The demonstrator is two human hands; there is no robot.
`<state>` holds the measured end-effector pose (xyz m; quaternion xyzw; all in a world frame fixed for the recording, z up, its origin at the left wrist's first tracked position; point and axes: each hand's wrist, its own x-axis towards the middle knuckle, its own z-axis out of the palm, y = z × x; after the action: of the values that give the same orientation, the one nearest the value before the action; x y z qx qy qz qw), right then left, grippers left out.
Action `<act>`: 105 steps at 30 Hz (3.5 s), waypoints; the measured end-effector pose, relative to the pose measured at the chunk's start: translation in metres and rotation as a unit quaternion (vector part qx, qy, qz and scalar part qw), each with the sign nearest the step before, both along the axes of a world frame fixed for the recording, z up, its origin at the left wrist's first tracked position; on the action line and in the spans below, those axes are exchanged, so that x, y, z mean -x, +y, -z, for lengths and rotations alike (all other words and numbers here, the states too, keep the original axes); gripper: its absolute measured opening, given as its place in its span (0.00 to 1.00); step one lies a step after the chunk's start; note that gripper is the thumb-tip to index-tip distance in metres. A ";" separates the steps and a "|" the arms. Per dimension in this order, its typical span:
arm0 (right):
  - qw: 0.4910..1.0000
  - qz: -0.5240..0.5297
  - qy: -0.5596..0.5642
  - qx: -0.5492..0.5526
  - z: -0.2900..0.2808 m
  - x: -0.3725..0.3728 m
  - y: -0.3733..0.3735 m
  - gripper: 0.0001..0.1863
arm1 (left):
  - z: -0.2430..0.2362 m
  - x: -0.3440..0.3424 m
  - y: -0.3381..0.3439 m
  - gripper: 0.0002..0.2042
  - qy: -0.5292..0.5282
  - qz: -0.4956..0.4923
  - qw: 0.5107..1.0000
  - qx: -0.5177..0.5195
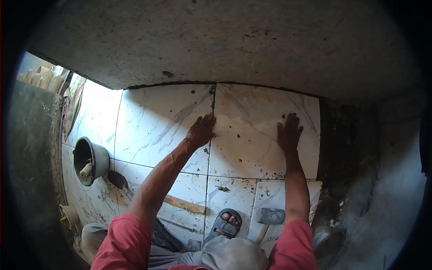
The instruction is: The person spreads mortar onto the back of a tile using a trowel, lays the tile onto the floor, taps it into place with a mallet, and wipes the tiled surface with a cloth.
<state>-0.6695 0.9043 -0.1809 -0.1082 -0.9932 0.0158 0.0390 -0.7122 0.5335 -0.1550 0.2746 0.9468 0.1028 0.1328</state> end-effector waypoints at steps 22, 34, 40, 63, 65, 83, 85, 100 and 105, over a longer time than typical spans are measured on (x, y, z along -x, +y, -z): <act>0.896 0.019 -0.279 0.343 -0.107 -0.145 0.004 0.35 | -0.028 0.039 0.000 0.47 -0.061 0.003 0.997 0.043; 0.898 -0.120 -0.400 0.138 -0.126 -0.287 -0.062 0.47 | 0.000 0.029 -0.007 0.34 -0.031 0.025 0.999 0.023; 0.906 -0.093 -0.378 0.168 -0.118 -0.292 -0.065 0.47 | -0.005 0.002 -0.076 0.34 -0.092 0.201 0.973 0.061; 0.915 -0.024 -0.378 0.136 -0.116 -0.296 -0.086 0.48 | -0.014 -0.154 -0.089 0.41 -0.031 0.388 0.920 0.039; 0.915 -0.012 -0.380 0.136 -0.116 -0.295 -0.084 0.48 | -0.010 -0.150 -0.083 0.40 -0.017 0.348 0.936 0.055; 0.933 -0.026 -0.341 0.112 -0.114 -0.300 -0.080 0.44 | -0.029 -0.099 -0.143 0.33 -0.053 0.229 0.971 -0.041; 0.930 -0.037 -0.339 0.138 -0.111 -0.296 -0.084 0.45 | -0.048 -0.098 -0.176 0.31 -0.044 0.201 0.978 -0.028; 0.918 -0.082 -0.316 0.226 -0.093 -0.314 -0.051 0.54 | -0.084 -0.369 -0.325 0.23 -0.082 -0.250 0.927 -0.269; 0.917 -0.121 -0.319 0.205 -0.101 -0.276 -0.081 0.46 | -0.076 -0.419 -0.308 0.21 0.020 -0.514 0.811 -0.280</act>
<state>-0.3934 0.8233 -0.0795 0.0074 -0.9334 0.1879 -0.3055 -0.2932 0.2258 -0.0793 -0.2247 0.8825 0.4111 -0.0413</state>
